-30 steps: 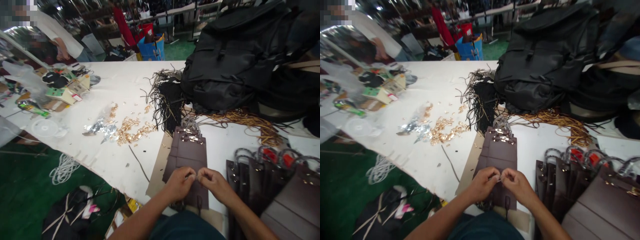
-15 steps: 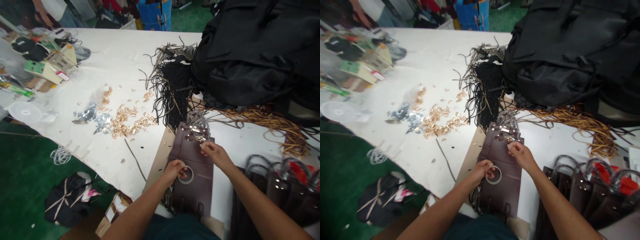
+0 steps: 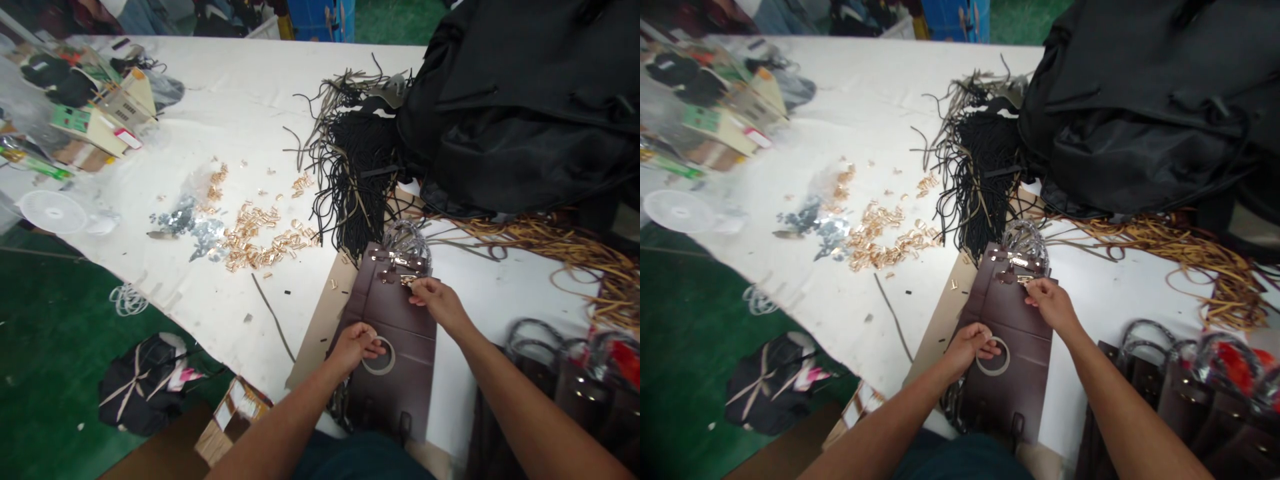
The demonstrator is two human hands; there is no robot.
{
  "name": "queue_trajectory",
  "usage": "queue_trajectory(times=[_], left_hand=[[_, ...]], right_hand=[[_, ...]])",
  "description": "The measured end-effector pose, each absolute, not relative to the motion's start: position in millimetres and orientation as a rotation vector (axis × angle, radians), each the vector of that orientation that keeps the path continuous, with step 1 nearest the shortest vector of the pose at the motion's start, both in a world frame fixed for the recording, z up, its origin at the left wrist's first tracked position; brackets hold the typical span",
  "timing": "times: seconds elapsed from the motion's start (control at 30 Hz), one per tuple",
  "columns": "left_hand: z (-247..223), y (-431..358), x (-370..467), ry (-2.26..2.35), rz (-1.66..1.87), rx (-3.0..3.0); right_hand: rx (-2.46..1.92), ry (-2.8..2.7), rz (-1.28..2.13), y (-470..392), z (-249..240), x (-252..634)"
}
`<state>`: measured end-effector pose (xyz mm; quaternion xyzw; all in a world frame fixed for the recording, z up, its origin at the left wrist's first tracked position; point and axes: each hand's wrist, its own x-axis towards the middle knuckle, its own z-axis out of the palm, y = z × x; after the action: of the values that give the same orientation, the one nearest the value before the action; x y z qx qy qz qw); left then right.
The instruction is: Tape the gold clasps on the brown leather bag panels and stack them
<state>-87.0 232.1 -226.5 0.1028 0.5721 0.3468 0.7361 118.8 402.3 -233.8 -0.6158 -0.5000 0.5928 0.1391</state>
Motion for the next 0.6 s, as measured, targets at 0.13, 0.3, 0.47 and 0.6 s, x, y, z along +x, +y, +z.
queue_trajectory(times=[0.13, 0.3, 0.47, 0.6], left_hand=[[-228.8, 230.7, -86.5, 1.257, 0.768, 0.225], [-227.8, 231.6, -86.8, 1.255, 0.769, 0.225], [-225.5, 233.1, -86.5, 1.26, 0.766, 0.216], [-226.0, 232.5, -86.4, 1.26, 0.768, 0.213]], right_hand=[[-1.771, -1.524, 1.687, 401.0, -233.6, 119.1], [-1.882, -1.531, 1.553, 400.9, -230.9, 114.4], [-1.963, -1.563, 1.442, 401.3, -228.0, 108.3], [-1.989, -1.493, 1.255, 395.6, -226.3, 105.3]])
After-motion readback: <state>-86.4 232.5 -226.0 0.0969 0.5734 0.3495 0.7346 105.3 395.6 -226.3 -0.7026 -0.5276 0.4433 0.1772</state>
